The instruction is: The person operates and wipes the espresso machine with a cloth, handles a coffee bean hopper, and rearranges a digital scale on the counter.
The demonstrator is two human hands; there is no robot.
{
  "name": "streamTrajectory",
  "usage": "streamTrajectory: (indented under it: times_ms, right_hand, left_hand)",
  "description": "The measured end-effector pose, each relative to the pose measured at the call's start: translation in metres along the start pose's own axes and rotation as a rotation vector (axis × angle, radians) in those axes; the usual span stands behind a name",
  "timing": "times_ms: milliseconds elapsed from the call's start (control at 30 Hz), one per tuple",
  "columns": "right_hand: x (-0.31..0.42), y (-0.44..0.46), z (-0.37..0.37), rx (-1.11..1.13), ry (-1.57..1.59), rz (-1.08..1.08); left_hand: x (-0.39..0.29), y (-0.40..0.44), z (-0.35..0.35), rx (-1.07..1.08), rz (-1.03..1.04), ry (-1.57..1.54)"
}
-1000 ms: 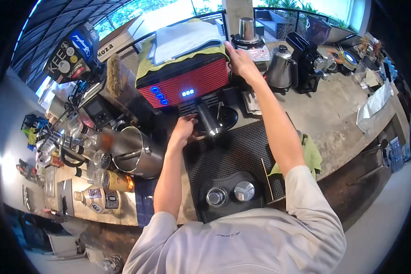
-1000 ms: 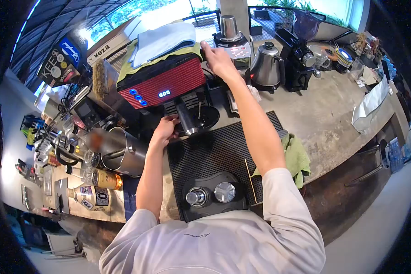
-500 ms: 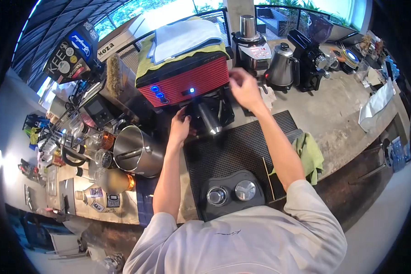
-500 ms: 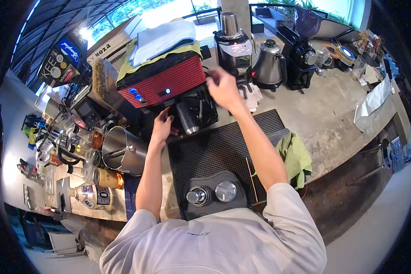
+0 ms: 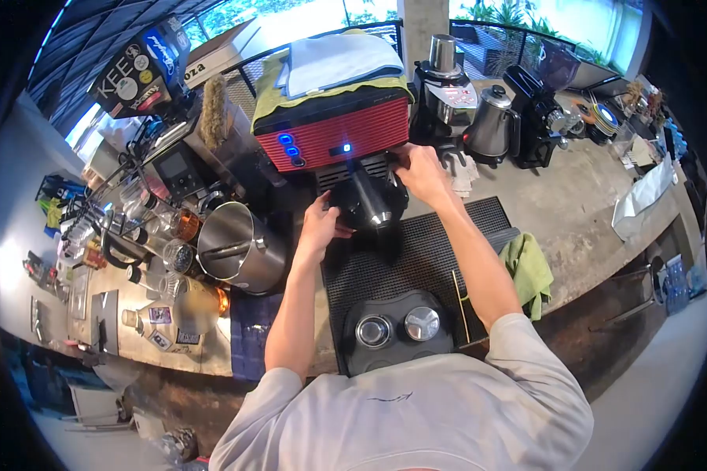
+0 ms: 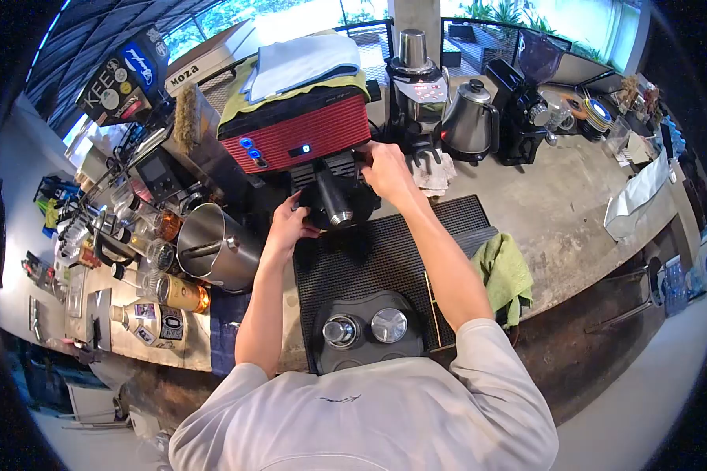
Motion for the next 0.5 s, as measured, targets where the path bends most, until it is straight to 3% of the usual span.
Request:
streamTrajectory:
  times_ms: [167,267,500]
  right_hand:
    - [-0.016,0.01,0.025,-0.092,-0.11,-0.056]
    - [-0.026,0.008,0.03,-0.102,0.129,0.027]
    - [-0.019,0.005,0.023,-0.046,0.196,0.16]
  left_hand:
    - [-0.001,0.006,-0.006,0.052,-0.066,0.01]
    - [0.0,0.009,0.005,0.001,-0.073,-0.024]
    - [0.012,0.025,0.014,0.004,-0.043,0.05]
Point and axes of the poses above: each hand's wrist, its own y-axis towards the middle knuckle, its own z-axis out of the palm, x = y × z, the point moved 2 cm from there along y, towards the middle knuckle, and after that the axes turned 13 degrees about -y, right-handed, at the moved point
